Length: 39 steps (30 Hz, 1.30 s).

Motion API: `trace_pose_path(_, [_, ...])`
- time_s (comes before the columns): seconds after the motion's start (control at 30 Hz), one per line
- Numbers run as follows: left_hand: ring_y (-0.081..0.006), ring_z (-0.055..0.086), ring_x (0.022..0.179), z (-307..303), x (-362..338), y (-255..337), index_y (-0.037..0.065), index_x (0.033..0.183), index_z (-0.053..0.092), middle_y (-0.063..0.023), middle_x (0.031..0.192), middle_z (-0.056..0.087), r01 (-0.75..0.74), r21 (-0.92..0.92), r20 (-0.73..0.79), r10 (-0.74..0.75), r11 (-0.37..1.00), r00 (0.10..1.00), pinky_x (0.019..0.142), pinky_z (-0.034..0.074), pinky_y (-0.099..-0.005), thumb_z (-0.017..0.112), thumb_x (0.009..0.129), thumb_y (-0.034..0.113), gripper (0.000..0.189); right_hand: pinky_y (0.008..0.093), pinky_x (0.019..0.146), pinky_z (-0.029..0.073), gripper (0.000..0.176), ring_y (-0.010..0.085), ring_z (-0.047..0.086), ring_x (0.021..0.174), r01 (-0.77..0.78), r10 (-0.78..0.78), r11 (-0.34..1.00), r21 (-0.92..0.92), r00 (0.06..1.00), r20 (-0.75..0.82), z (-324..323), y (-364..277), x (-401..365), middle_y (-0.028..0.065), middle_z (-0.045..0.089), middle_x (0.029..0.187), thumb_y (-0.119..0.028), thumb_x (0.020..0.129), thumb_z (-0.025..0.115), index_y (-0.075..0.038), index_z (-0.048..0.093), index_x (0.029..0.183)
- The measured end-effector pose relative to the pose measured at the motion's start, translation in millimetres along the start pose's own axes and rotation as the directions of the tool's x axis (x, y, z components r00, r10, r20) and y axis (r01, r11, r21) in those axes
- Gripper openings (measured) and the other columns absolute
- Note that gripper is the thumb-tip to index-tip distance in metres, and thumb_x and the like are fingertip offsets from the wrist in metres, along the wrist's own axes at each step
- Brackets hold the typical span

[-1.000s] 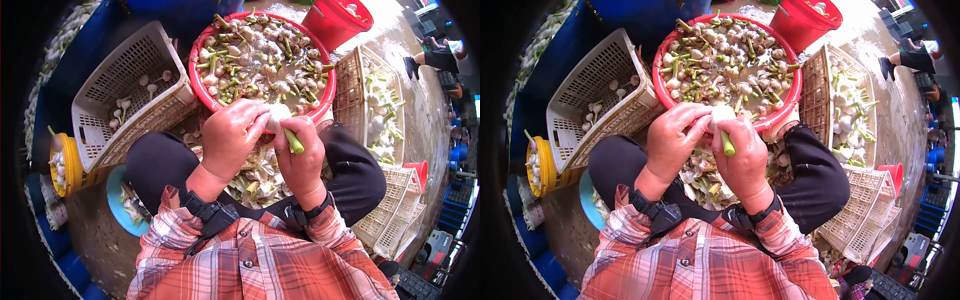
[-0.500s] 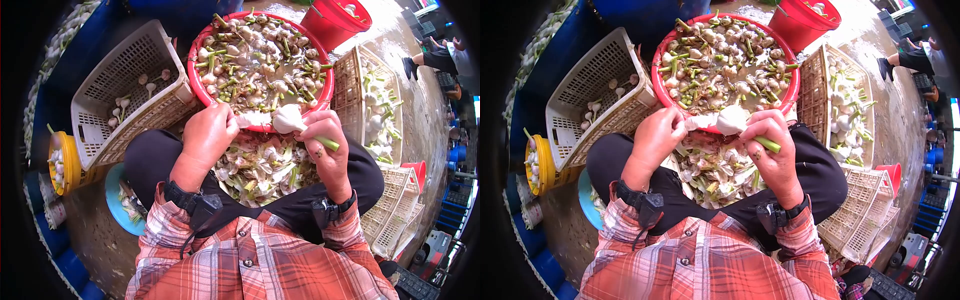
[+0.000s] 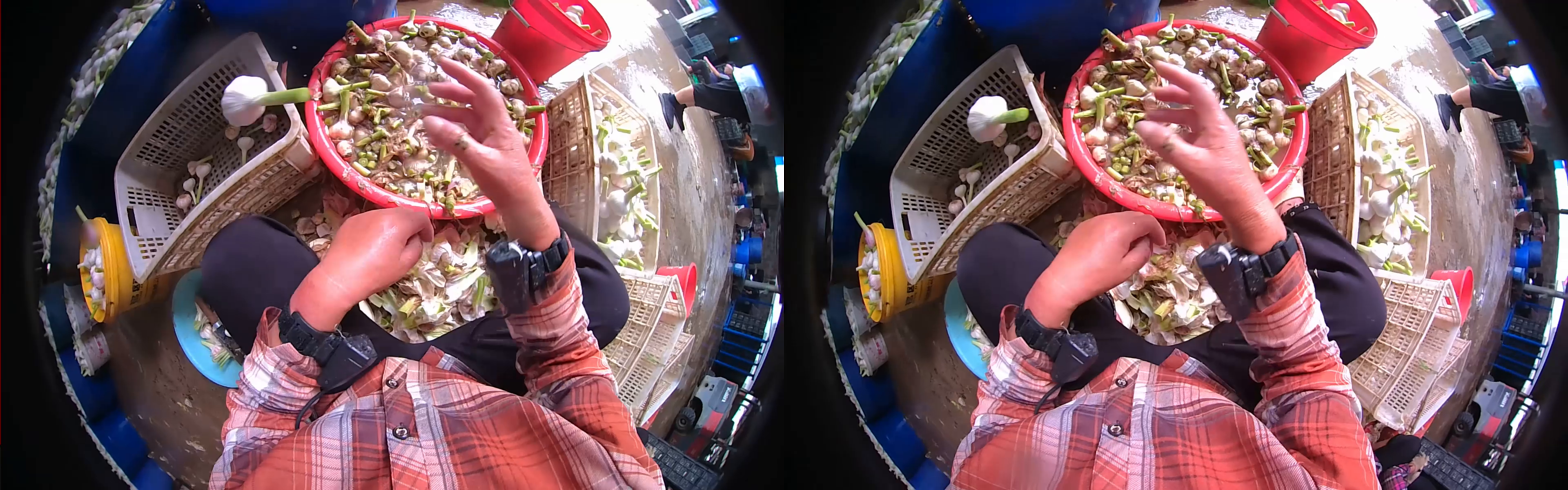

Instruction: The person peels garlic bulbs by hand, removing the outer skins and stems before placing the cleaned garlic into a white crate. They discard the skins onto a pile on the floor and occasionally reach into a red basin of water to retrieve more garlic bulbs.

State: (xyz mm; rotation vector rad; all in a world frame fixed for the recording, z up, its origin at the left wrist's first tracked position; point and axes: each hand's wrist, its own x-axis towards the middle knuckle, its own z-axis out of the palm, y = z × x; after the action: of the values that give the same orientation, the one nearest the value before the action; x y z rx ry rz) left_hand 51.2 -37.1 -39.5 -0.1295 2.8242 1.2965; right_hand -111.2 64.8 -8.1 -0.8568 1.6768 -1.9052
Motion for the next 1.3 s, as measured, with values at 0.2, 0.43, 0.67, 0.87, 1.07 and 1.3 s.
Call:
trace_pose_path(0.2, [-0.0371, 0.066, 0.082, 3, -1, -3, 0.009, 0.101, 0.064, -0.0139, 0.085, 0.067, 0.07, 0.169, -0.004, -0.07, 0.983, 0.998, 0.069, 0.052, -0.0469, 0.06, 0.096, 0.024, 0.015, 0.0449, 0.087, 0.055, 0.036, 0.0374, 0.071, 0.097, -0.317, 0.446, 0.456, -0.832, 0.89, -0.095, -118, 159, -18, 0.0266, 0.071, 0.101, -0.038, 0.091, 0.071, -0.003, 0.074, 0.098])
trace_pose_path(0.43, [-0.0345, 0.065, 0.084, -2, 6, -7, 0.007, 0.094, 0.062, -0.011, 0.091, 0.065, 0.052, 0.079, -0.174, -0.037, 0.996, 0.984, 0.072, 0.052, -0.0437, 0.068, 0.09, 0.018, 0.013, 0.0443, 0.086, 0.055, 0.03, 0.0357, 0.072, 0.094, -0.211, 0.667, 0.227, -0.951, 0.745, -0.006, -88, 190, -14, 0.022, 0.074, 0.094, -0.027, 0.073, 0.075, -0.007, 0.076, 0.095])
trace_pose_path(0.67, [-0.0338, 0.065, 0.081, 9, 13, -3, 0.009, 0.109, 0.069, -0.0112, 0.093, 0.063, 0.056, 0.085, -0.29, -0.029, 0.995, 0.957, 0.074, 0.053, -0.0435, 0.071, 0.088, 0.021, 0.024, 0.0369, 0.079, 0.056, 0.019, 0.0294, 0.072, 0.087, -0.413, 0.382, 0.611, -0.675, 0.901, -0.206, -93, 82, -41, 0.0181, 0.073, 0.087, -0.009, 0.082, 0.068, 0.001, 0.07, 0.098])
trace_pose_path(0.87, [-0.0305, 0.063, 0.08, 20, 33, 7, 0.008, 0.112, 0.07, -0.01, 0.096, 0.058, -0.037, 0.226, -0.385, 0.124, 0.974, 0.915, 0.071, 0.053, -0.0416, 0.078, 0.082, 0.022, 0.034, 0.0362, 0.077, 0.054, 0.015, 0.0284, 0.067, 0.085, 0.024, 0.006, 0.732, -0.681, 0.999, 0.042, -20, -13, -66, 0.0136, 0.066, 0.089, -0.008, 0.084, 0.073, -0.003, 0.069, 0.097])
trace_pose_path(1.07, [-0.0103, 0.063, 0.081, 16, 26, -2, -0.003, 0.113, 0.065, -0.002, 0.096, 0.067, 0.072, -0.809, -0.155, -0.33, 0.583, 0.931, 0.075, 0.055, -0.0276, 0.065, 0.097, 0.019, 0.028, 0.0347, 0.088, 0.056, 0.073, 0.0229, 0.065, 0.107, -0.027, -0.028, 0.907, -0.42, 0.992, -0.125, -18, -7, -92, 0.0135, 0.057, 0.123, -0.015, 0.077, 0.086, -0.007, 0.053, 0.141])
trace_pose_path(1.3, [-0.0036, 0.056, 0.073, 15, 21, 7, 0.001, 0.118, 0.065, 0.0002, 0.096, 0.067, 0.082, -0.982, 0.013, -0.363, 0.173, 0.932, 0.066, 0.05, -0.0197, 0.058, 0.095, 0.011, 0.026, 0.0309, 0.093, 0.055, 0.061, 0.0176, 0.063, 0.111, 0.049, -0.089, 0.974, -0.22, 0.981, -0.174, 1, 22, -106, 0.0079, 0.051, 0.13, -0.006, 0.085, 0.081, -0.002, 0.05, 0.138])
